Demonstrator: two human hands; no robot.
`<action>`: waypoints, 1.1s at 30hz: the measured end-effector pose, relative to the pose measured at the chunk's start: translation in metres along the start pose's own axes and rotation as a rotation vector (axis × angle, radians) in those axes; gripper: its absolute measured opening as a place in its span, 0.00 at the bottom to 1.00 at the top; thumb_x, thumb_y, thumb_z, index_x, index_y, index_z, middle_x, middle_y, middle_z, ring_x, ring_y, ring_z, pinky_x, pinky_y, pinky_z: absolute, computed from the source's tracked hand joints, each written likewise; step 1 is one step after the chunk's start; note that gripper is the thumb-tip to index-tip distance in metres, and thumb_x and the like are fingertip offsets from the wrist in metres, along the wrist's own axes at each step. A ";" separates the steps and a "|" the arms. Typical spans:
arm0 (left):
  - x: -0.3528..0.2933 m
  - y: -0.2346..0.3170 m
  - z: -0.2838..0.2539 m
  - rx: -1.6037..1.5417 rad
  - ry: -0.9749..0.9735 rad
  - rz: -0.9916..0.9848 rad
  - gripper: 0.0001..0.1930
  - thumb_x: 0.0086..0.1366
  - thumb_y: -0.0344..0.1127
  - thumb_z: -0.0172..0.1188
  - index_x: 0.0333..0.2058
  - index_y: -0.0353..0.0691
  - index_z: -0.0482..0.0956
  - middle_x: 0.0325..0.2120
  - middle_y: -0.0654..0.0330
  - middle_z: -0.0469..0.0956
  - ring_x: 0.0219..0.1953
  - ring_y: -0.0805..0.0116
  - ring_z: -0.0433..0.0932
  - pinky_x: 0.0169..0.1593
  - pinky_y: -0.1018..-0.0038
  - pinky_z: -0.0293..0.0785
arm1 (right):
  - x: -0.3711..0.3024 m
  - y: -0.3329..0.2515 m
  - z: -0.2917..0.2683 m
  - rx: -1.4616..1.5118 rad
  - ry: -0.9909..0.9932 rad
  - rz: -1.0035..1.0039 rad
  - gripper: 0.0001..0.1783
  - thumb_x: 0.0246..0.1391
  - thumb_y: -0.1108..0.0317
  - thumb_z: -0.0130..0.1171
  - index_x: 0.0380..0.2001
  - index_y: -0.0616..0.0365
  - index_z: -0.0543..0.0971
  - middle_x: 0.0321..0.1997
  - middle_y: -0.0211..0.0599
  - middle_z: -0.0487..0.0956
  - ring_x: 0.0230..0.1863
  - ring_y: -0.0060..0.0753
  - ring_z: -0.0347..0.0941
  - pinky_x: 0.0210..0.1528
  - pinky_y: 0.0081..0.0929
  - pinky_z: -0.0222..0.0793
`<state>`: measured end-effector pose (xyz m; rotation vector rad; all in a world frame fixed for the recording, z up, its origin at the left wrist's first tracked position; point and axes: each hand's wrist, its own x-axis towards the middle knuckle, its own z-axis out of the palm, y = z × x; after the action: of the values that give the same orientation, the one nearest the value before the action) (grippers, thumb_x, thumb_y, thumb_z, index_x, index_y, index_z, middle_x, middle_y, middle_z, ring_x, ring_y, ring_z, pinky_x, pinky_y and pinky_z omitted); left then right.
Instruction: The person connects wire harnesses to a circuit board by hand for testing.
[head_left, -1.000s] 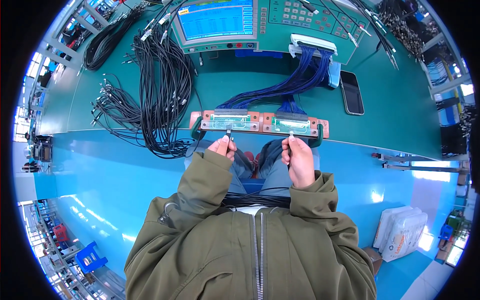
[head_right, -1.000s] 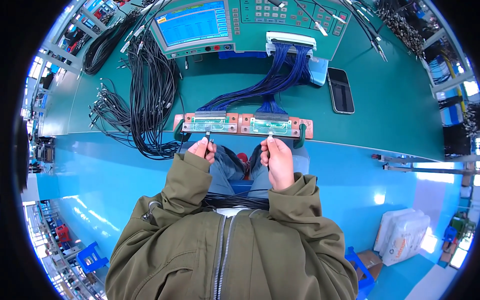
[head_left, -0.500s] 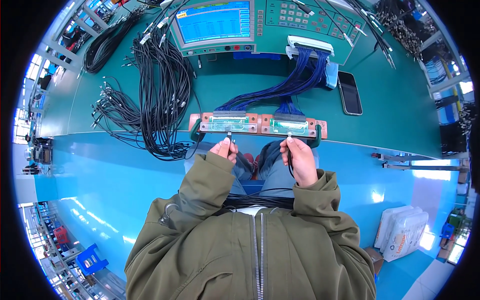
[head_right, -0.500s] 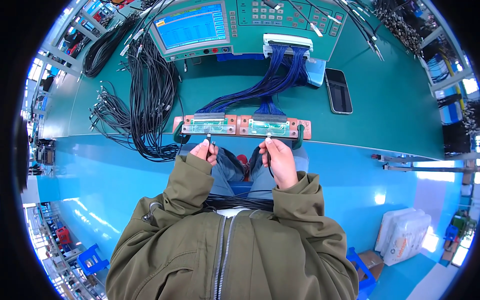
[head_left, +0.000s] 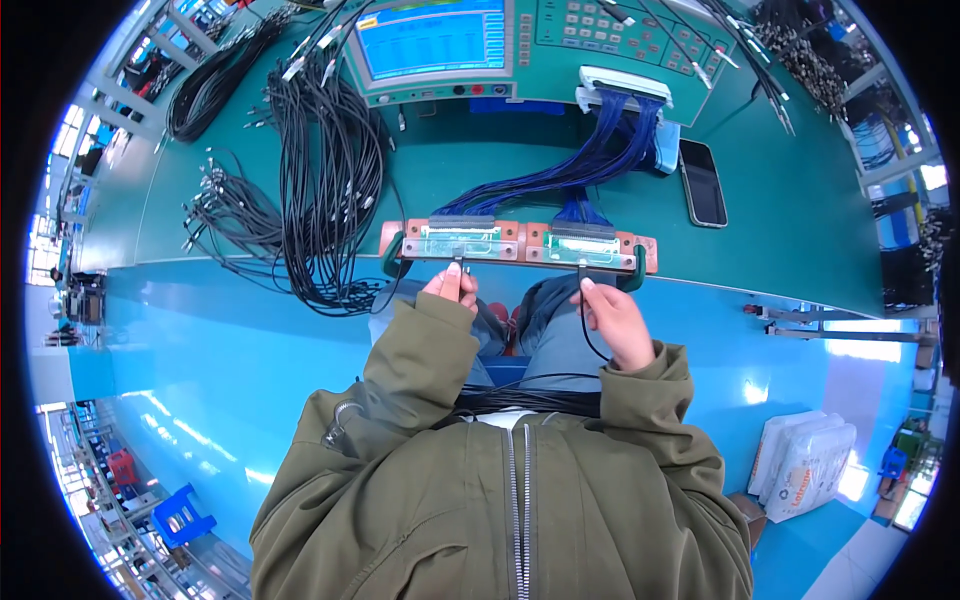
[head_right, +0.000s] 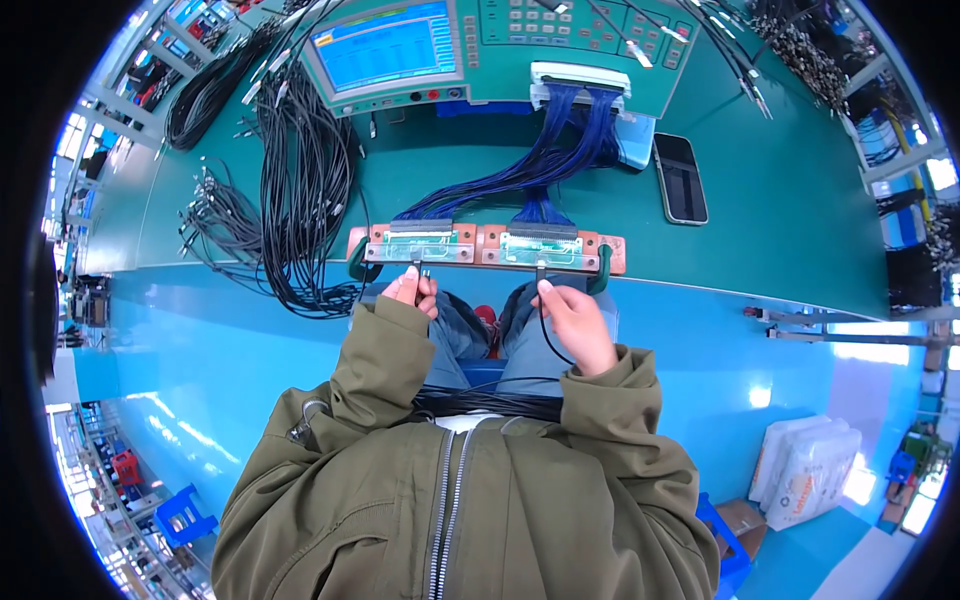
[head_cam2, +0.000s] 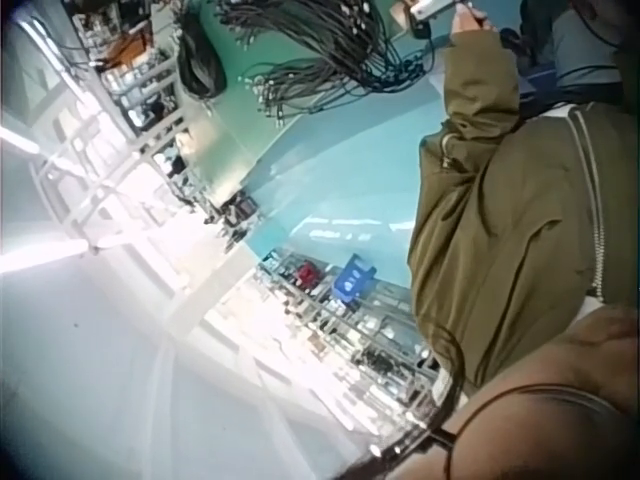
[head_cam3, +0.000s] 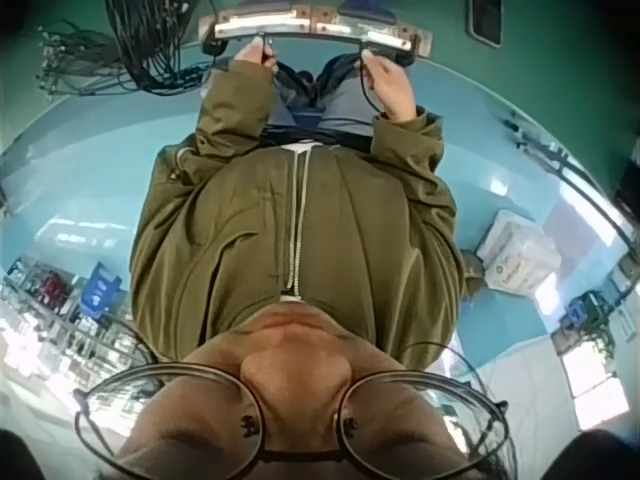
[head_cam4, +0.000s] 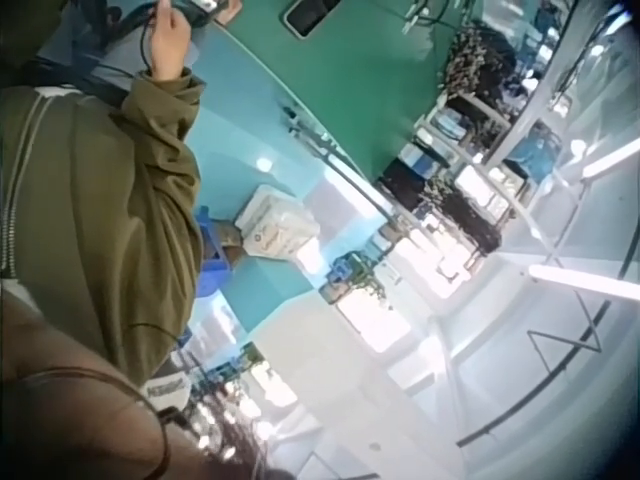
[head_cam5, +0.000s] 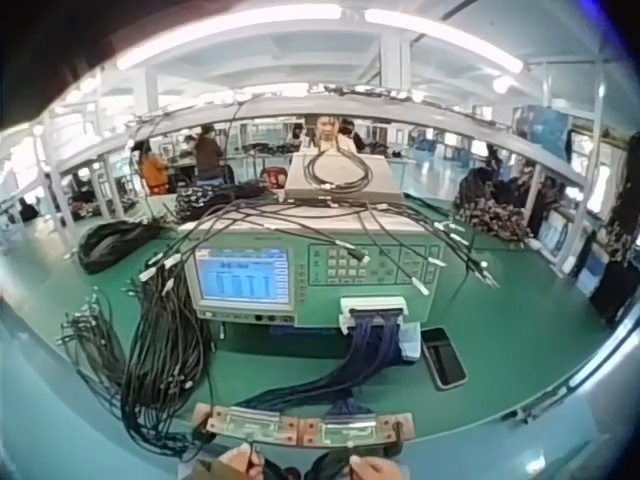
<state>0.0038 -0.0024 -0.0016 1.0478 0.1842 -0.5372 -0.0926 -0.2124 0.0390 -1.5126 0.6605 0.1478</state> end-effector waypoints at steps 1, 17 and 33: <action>-0.002 0.003 -0.003 0.073 0.008 0.022 0.14 0.61 0.40 0.45 0.21 0.40 0.69 0.19 0.61 0.68 0.14 0.80 0.59 0.17 0.85 0.54 | -0.006 -0.004 -0.006 -0.089 -0.001 0.011 0.16 0.54 0.64 0.43 0.22 0.64 0.74 0.20 0.29 0.69 0.18 0.16 0.56 0.22 0.12 0.53; -0.064 0.046 -0.208 0.466 0.511 -0.181 0.22 0.56 0.53 0.49 0.38 0.39 0.72 0.27 0.58 0.74 0.24 0.62 0.73 0.37 0.67 0.69 | -0.078 0.005 -0.188 -0.313 0.847 -0.430 0.22 0.48 0.62 0.52 0.46 0.61 0.67 0.46 0.43 0.69 0.48 0.32 0.63 0.48 0.24 0.58; -0.013 0.001 -0.151 -0.831 -0.184 -0.117 0.12 0.62 0.43 0.42 0.32 0.44 0.72 0.09 0.72 0.61 0.11 0.78 0.54 0.16 0.81 0.51 | 0.126 -0.068 -0.114 -1.087 1.082 -0.229 0.36 0.36 0.50 0.57 0.46 0.61 0.61 0.39 0.49 0.70 0.38 0.51 0.66 0.39 0.42 0.63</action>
<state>0.0096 0.1326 -0.0711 0.1784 0.2749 -0.5827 0.0083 -0.3655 0.0456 -2.7201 1.3619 -0.6444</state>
